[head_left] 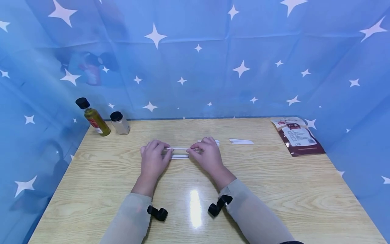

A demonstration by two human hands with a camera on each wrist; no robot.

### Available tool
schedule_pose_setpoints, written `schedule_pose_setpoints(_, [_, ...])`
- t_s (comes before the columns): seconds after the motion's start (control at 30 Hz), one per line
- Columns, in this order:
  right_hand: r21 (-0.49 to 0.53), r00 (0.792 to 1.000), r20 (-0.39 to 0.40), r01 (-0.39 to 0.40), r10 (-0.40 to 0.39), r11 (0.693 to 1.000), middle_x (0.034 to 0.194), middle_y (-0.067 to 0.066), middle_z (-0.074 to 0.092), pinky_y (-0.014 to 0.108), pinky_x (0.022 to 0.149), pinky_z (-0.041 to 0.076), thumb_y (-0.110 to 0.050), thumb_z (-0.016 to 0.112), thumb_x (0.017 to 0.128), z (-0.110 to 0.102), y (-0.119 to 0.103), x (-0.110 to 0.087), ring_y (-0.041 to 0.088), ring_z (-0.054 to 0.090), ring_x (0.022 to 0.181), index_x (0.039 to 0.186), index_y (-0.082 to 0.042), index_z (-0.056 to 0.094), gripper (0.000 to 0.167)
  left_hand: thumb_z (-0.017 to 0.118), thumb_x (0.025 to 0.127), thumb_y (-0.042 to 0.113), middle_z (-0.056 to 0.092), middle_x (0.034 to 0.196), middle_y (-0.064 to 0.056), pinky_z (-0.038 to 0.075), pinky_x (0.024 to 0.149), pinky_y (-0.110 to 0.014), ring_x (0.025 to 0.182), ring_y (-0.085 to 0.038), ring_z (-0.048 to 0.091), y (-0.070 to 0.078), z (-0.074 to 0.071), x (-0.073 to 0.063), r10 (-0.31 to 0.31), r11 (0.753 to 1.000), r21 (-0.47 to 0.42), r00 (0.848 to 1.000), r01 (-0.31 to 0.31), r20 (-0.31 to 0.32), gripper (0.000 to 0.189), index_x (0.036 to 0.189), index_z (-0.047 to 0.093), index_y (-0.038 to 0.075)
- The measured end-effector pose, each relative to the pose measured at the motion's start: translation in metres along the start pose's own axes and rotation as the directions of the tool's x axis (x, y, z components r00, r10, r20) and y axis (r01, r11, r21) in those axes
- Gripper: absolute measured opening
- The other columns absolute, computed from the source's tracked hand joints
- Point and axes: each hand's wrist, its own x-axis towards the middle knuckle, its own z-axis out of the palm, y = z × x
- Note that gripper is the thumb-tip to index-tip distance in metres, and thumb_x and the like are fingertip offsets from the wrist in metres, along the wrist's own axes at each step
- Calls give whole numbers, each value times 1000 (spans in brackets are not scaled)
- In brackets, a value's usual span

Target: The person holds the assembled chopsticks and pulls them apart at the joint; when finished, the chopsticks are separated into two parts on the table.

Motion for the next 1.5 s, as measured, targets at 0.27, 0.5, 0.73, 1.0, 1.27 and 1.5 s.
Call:
schedule_pose_setpoints(0.27, [13, 1000, -3, -20, 20, 1000, 76, -5, 53, 37, 73, 44, -29, 94, 85, -8, 4, -4, 19, 48, 78, 87, -11, 84, 21, 84, 94, 27, 69, 102, -7, 40, 85, -50, 98, -31, 67, 12, 10, 2, -1, 1000, 8, 999, 1, 34, 18, 100, 79, 10])
schedule_pose_setpoints(0.5, [-26, 1000, -12, -16, 16, 1000, 78, -5, 58, 37, 76, 47, -31, 95, 84, -22, 13, -13, 19, 52, 82, 88, -12, 84, 22, 84, 94, 28, 69, 100, -5, 41, 85, -50, 97, -29, 67, 25, 20, 0, 10, 1000, 13, 999, -10, 44, 18, 98, 80, 11])
schedule_pose_setpoints(0.73, [-14, 998, -59, 31, -32, 999, 77, -2, 59, 39, 74, 48, -26, 96, 82, -38, 23, -19, 23, 54, 83, 86, -11, 85, 19, 84, 94, 29, 70, 98, -5, 42, 83, -51, 96, -30, 68, 40, 32, 0, 38, 999, -17, 999, -37, 25, 18, 97, 80, 11])
schedule_pose_setpoints(1.0, [-15, 997, -73, 18, -19, 1000, 79, 1, 60, 40, 78, 46, -24, 96, 81, -49, 36, -27, 22, 52, 81, 83, -10, 83, 20, 82, 95, 31, 71, 100, -4, 43, 84, -49, 95, -28, 68, 55, 41, 3, 60, 998, -10, 997, -59, 57, 19, 96, 80, 13])
schedule_pose_setpoints(1.27, [-23, 998, -67, 0, -2, 1000, 81, 1, 62, 40, 80, 47, -25, 96, 82, -65, 45, -38, 22, 53, 83, 83, -11, 83, 19, 83, 94, 27, 71, 96, -5, 48, 80, -49, 90, -29, 69, 68, 51, 2, 131, 990, -66, 990, -128, 46, 16, 94, 80, 11])
schedule_pose_setpoints(1.5, [-27, 999, -45, -19, 18, 999, 86, -1, 69, 36, 75, 52, -23, 94, 84, -83, 55, -47, 18, 59, 84, 88, -11, 84, 16, 83, 93, 26, 70, 95, -4, 53, 83, -49, 88, -28, 68, 87, 61, 4, 181, 981, -82, 982, -177, 43, 15, 94, 80, 12])
